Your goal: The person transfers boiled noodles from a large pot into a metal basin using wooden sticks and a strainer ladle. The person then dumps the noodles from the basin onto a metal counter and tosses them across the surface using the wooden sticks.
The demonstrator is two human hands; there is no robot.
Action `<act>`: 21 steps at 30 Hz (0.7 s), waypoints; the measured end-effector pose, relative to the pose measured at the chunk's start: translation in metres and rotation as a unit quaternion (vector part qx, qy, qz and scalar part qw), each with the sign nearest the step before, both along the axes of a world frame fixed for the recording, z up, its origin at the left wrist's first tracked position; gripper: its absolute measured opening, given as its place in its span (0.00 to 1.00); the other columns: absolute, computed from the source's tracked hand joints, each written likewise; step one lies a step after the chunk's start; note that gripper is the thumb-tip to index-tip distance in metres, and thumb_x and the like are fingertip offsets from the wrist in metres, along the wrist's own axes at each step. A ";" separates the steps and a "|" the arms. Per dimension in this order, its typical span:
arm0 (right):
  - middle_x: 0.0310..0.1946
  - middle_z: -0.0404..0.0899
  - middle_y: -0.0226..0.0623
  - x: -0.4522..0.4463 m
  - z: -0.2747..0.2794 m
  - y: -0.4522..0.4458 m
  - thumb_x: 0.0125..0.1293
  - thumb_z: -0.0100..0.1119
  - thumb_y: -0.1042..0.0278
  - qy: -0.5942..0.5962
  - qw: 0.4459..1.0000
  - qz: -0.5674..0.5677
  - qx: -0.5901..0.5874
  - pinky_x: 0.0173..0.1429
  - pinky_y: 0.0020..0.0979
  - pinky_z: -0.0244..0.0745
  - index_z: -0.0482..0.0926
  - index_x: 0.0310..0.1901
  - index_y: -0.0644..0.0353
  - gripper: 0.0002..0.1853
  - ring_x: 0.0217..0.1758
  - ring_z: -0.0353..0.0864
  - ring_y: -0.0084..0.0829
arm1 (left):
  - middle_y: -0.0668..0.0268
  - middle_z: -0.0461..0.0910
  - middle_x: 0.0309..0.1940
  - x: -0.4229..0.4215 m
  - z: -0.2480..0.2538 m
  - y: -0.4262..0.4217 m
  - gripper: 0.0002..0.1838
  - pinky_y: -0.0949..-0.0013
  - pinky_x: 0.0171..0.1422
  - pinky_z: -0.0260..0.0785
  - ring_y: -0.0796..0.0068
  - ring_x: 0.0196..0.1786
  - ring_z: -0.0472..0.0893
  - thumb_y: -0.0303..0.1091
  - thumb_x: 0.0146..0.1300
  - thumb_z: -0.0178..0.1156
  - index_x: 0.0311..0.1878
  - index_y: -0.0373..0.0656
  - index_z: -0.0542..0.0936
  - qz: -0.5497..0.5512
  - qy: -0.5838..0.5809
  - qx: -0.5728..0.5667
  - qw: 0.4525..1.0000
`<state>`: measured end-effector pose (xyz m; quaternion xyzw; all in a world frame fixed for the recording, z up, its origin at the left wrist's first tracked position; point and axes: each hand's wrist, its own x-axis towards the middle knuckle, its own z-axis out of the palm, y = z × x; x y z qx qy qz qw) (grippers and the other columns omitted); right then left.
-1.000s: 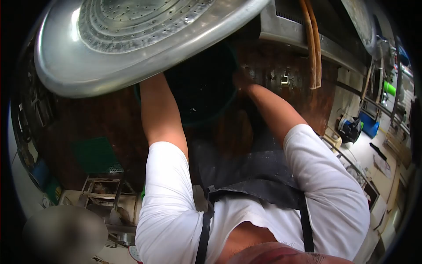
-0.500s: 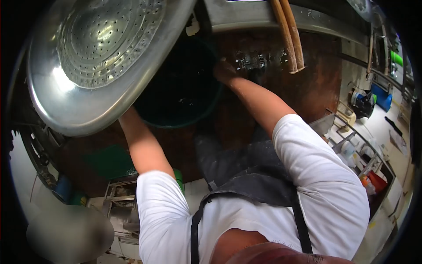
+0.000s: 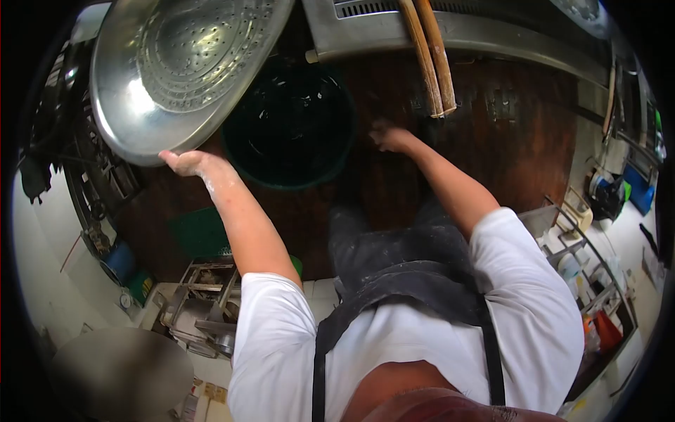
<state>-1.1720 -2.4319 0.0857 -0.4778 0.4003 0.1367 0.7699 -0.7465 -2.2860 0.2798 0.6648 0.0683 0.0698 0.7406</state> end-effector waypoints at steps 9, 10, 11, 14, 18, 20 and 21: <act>0.50 0.81 0.50 -0.047 0.208 -0.106 0.77 0.36 0.36 -0.126 0.943 -0.282 0.127 0.61 0.42 0.77 0.67 0.65 0.64 0.36 0.54 0.82 0.41 | 0.57 0.80 0.48 -0.120 0.008 -0.008 0.28 0.50 0.54 0.73 0.58 0.48 0.79 0.59 0.76 0.42 0.51 0.42 0.76 0.017 0.276 -0.038 0.960; 0.50 0.81 0.50 -0.035 0.224 -0.112 0.77 0.37 0.36 -0.149 0.942 -0.275 0.118 0.60 0.42 0.78 0.67 0.65 0.63 0.35 0.53 0.82 0.40 | 0.58 0.79 0.38 -0.160 -0.006 -0.022 0.25 0.55 0.46 0.73 0.61 0.39 0.79 0.59 0.75 0.46 0.40 0.44 0.74 -0.147 0.304 -0.056 0.940; 0.50 0.81 0.49 -0.025 0.236 -0.119 0.77 0.37 0.36 -0.171 0.942 -0.268 0.110 0.59 0.42 0.78 0.67 0.65 0.61 0.34 0.52 0.82 0.40 | 0.54 0.80 0.39 -0.201 -0.007 -0.046 0.27 0.54 0.48 0.74 0.58 0.41 0.80 0.59 0.74 0.49 0.42 0.40 0.76 -0.258 0.384 -0.134 0.876; 0.38 0.82 0.37 -0.013 0.225 -0.126 0.77 0.48 0.51 -0.167 0.965 -0.199 -0.028 0.42 0.33 0.82 0.70 0.55 0.59 0.19 0.35 0.84 0.29 | 0.53 0.79 0.48 -0.299 0.023 -0.133 0.33 0.55 0.57 0.73 0.61 0.50 0.80 0.60 0.72 0.53 0.59 0.35 0.72 -0.437 0.418 -0.112 0.788; 0.37 0.82 0.35 -0.058 0.235 -0.133 0.76 0.52 0.55 -0.202 0.978 -0.043 0.008 0.42 0.32 0.82 0.71 0.53 0.57 0.15 0.37 0.83 0.28 | 0.65 0.79 0.44 -0.354 0.022 -0.202 0.18 0.69 0.51 0.74 0.76 0.47 0.80 0.43 0.74 0.56 0.56 0.40 0.75 -0.537 0.315 -0.069 0.780; 0.40 0.82 0.37 -0.097 0.254 -0.133 0.73 0.56 0.58 -0.158 0.987 -0.010 0.027 0.42 0.31 0.82 0.71 0.54 0.57 0.15 0.38 0.83 0.28 | 0.66 0.79 0.37 -0.371 0.045 -0.203 0.11 0.69 0.44 0.75 0.76 0.40 0.80 0.37 0.72 0.57 0.50 0.40 0.74 -0.569 0.281 0.058 0.771; 0.42 0.81 0.38 -0.112 0.265 -0.134 0.72 0.58 0.59 -0.116 0.993 -0.016 0.021 0.41 0.31 0.83 0.70 0.56 0.57 0.17 0.39 0.83 0.28 | 0.67 0.79 0.34 -0.378 0.062 -0.199 0.10 0.68 0.42 0.75 0.75 0.37 0.80 0.36 0.71 0.57 0.48 0.40 0.73 -0.575 0.281 0.119 0.759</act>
